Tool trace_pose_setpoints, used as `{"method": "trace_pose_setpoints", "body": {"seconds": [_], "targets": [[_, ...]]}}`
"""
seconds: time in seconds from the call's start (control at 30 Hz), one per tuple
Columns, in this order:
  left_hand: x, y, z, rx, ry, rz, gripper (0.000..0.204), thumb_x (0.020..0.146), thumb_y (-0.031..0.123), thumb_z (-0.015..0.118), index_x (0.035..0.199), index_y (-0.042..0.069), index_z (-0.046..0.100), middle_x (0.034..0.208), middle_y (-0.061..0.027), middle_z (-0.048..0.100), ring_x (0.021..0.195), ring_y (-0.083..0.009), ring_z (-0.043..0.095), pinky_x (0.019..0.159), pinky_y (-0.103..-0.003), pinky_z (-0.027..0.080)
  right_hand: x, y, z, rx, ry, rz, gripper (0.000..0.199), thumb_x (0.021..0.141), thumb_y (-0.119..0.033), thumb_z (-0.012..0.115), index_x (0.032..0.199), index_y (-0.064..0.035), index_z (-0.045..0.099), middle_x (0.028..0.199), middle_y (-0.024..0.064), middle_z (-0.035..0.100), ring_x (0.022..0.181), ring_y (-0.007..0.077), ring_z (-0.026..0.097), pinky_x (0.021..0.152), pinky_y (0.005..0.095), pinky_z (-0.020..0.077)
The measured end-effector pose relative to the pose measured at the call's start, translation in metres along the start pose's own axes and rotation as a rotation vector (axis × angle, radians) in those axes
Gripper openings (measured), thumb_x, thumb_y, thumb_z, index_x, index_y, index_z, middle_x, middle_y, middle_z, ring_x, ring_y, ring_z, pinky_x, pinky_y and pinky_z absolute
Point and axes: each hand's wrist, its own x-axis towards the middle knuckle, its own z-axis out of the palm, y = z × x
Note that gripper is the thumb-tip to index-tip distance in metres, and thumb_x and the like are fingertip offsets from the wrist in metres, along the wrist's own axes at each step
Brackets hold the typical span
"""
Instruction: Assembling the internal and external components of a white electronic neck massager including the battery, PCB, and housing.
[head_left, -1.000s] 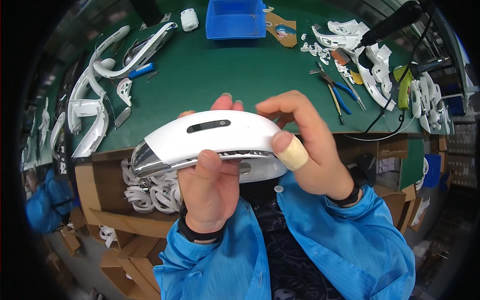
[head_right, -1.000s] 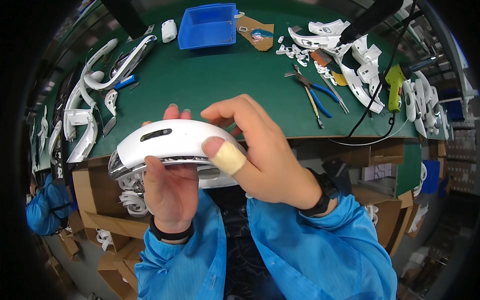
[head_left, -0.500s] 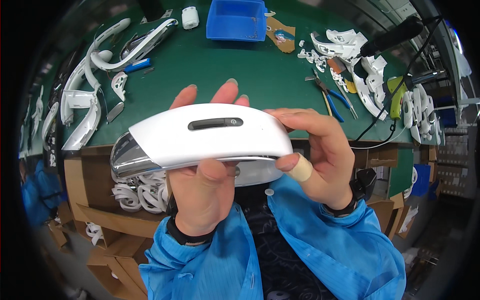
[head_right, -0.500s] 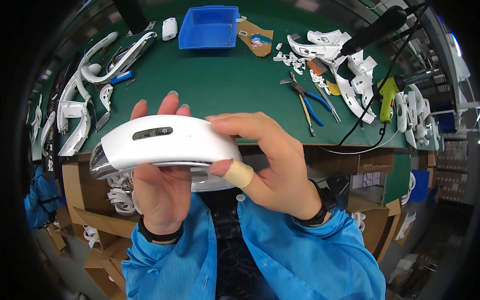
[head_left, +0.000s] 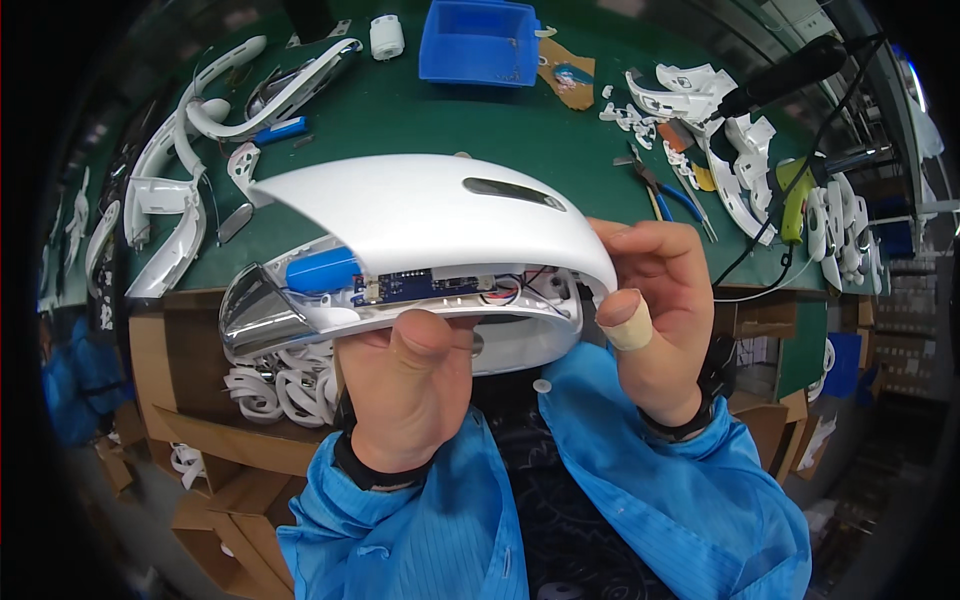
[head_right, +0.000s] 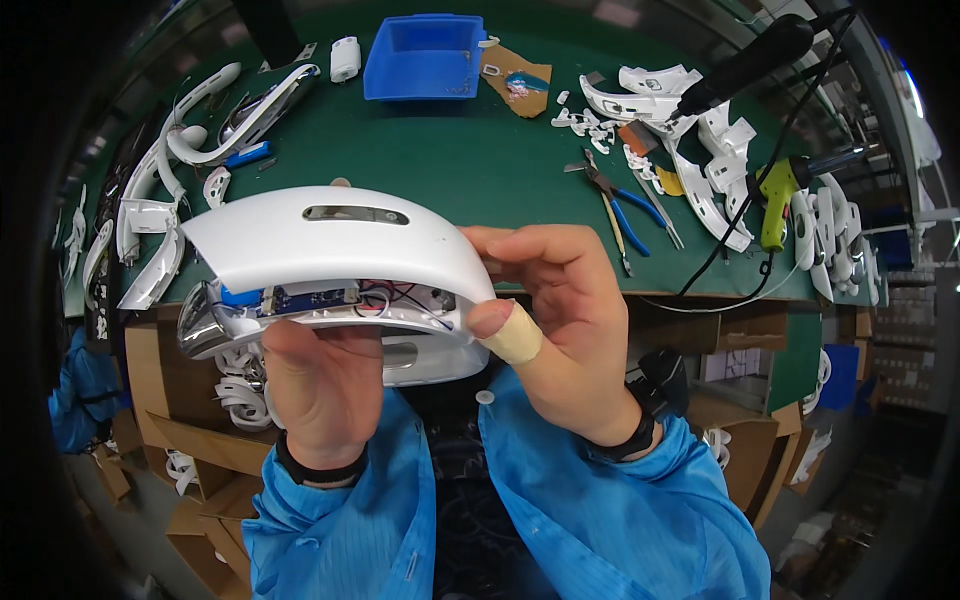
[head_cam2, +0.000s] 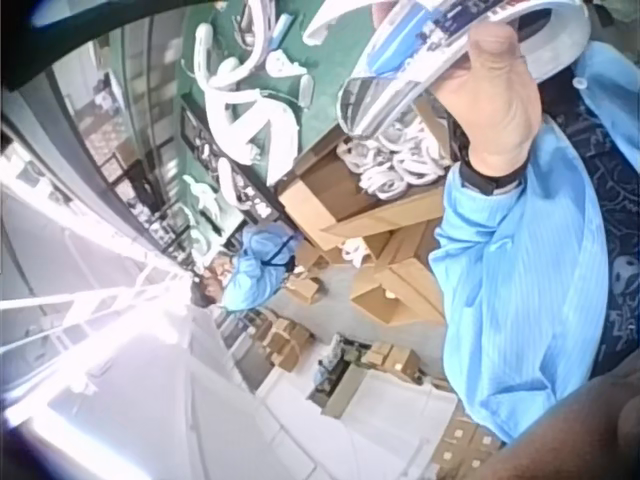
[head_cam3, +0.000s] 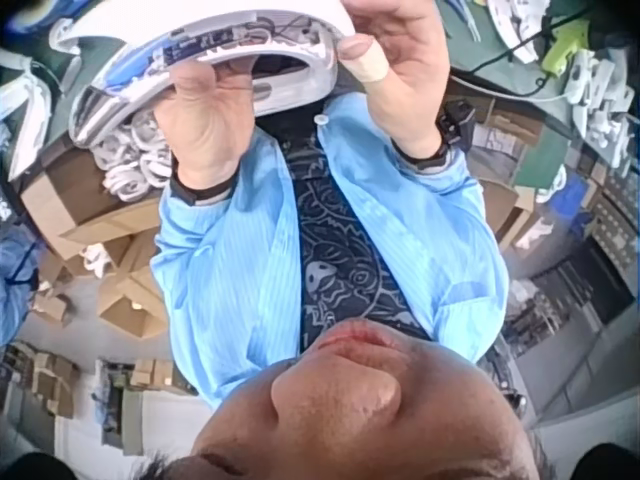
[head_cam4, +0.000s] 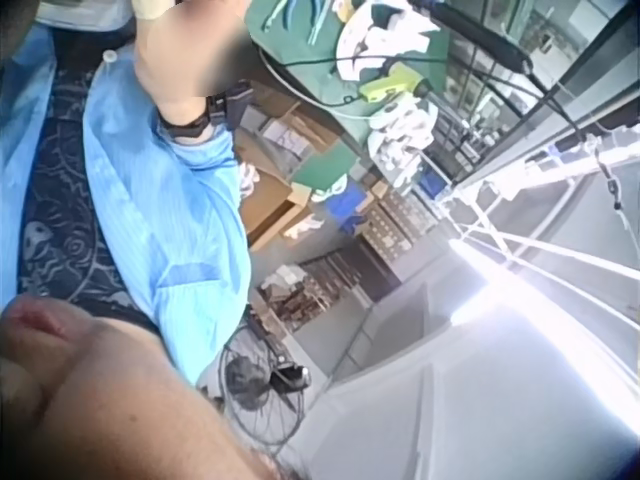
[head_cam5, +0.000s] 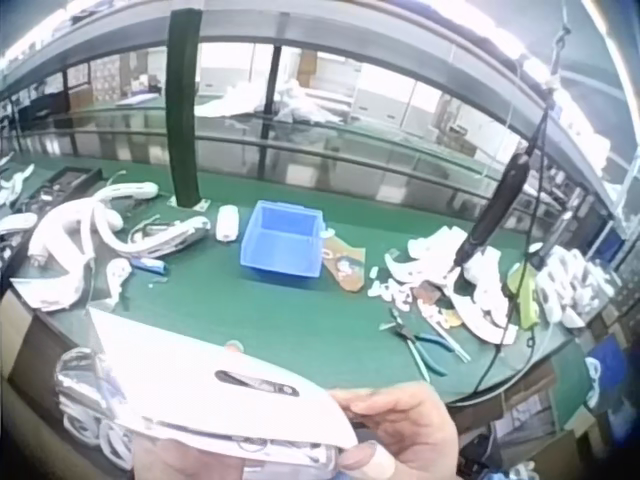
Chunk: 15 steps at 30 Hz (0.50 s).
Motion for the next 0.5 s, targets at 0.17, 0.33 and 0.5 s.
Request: {"method": "trace_pose_setpoints", "body": {"seconds": [0.17, 0.33, 0.5], "targets": [[-0.001, 0.004, 0.006, 0.148, 0.035, -0.035, 0.094, 0.082, 0.042, 0.083, 0.154, 0.008, 0.033, 0.156, -0.0201, 0.041, 0.142, -0.0331, 0.044, 0.117, -0.049, 0.041, -0.003, 0.000, 0.001, -0.166, -0.034, -0.094, 0.044, 0.090, -0.011, 0.079, 0.121, -0.0013, 0.049, 0.129, 0.0261, 0.065, 0.119, 0.0280, 0.064, 0.105, 0.0410, 0.0468], [0.005, 0.005, 0.011, 0.282, -0.005, -0.044, 0.109, 0.079, 0.056, 0.082, 0.160, 0.015, 0.023, 0.161, -0.0198, 0.035, 0.149, -0.0355, 0.035, 0.122, -0.049, 0.036, -0.002, 0.003, 0.000, -0.315, -0.065, -0.212, 0.045, 0.087, -0.015, 0.084, 0.116, -0.0014, 0.052, 0.125, 0.0276, 0.067, 0.122, 0.0330, 0.065, 0.104, 0.0414, 0.0492], [0.004, 0.004, 0.015, 0.052, 0.122, -0.051, 0.114, 0.066, 0.036, 0.097, 0.154, 0.008, 0.030, 0.150, -0.0281, 0.047, 0.140, -0.0403, 0.047, 0.116, -0.052, 0.042, -0.001, 0.001, 0.000, -0.307, -0.100, -0.194, 0.049, 0.084, -0.017, 0.086, 0.117, -0.0011, 0.053, 0.125, 0.0269, 0.067, 0.123, 0.0339, 0.064, 0.104, 0.0413, 0.0494]]}}
